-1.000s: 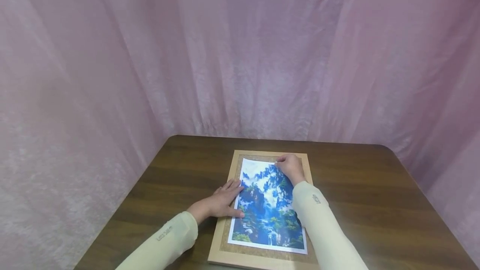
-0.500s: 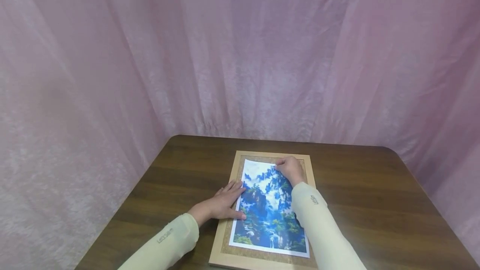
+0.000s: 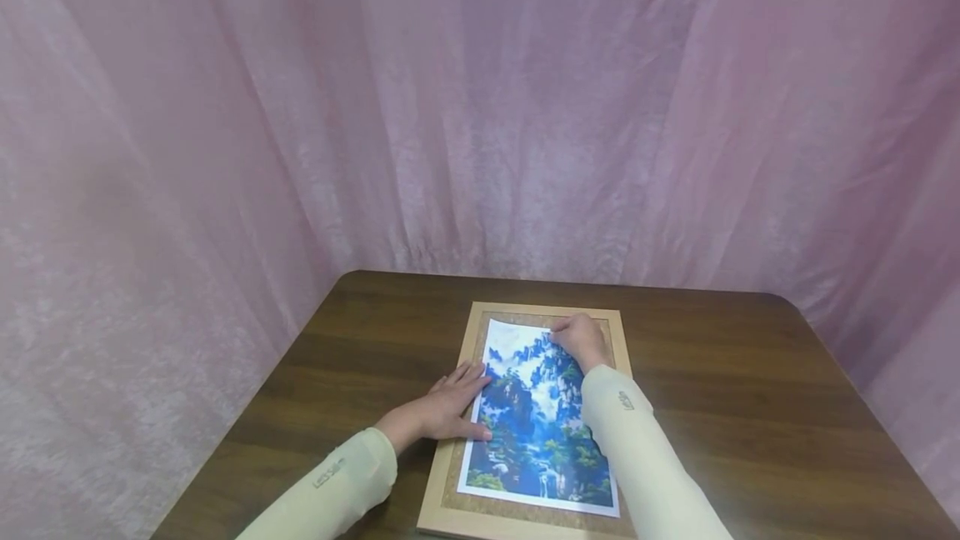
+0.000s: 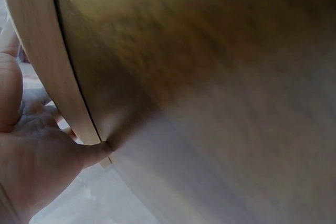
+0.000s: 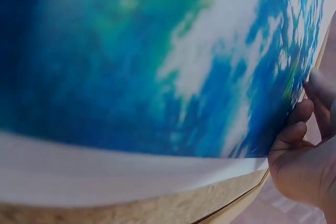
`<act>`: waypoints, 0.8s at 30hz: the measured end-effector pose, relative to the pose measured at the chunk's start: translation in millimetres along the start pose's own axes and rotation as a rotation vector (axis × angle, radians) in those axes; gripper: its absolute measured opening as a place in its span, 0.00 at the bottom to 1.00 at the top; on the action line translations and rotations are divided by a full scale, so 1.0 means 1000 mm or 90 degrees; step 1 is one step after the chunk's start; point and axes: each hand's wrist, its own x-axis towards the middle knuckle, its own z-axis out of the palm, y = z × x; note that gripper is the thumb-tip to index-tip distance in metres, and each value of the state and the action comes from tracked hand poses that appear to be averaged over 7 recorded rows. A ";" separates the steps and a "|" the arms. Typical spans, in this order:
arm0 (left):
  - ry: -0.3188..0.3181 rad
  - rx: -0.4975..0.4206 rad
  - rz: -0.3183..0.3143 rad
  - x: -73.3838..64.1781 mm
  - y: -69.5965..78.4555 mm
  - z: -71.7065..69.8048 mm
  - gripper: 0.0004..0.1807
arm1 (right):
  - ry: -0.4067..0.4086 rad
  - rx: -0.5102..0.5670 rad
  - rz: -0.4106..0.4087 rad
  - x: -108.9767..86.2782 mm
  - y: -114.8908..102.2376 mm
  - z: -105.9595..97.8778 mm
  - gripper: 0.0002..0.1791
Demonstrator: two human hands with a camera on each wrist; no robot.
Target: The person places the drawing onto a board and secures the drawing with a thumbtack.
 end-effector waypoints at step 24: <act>0.001 -0.016 0.000 -0.002 0.003 -0.001 0.54 | 0.028 0.036 -0.014 -0.006 0.006 -0.001 0.08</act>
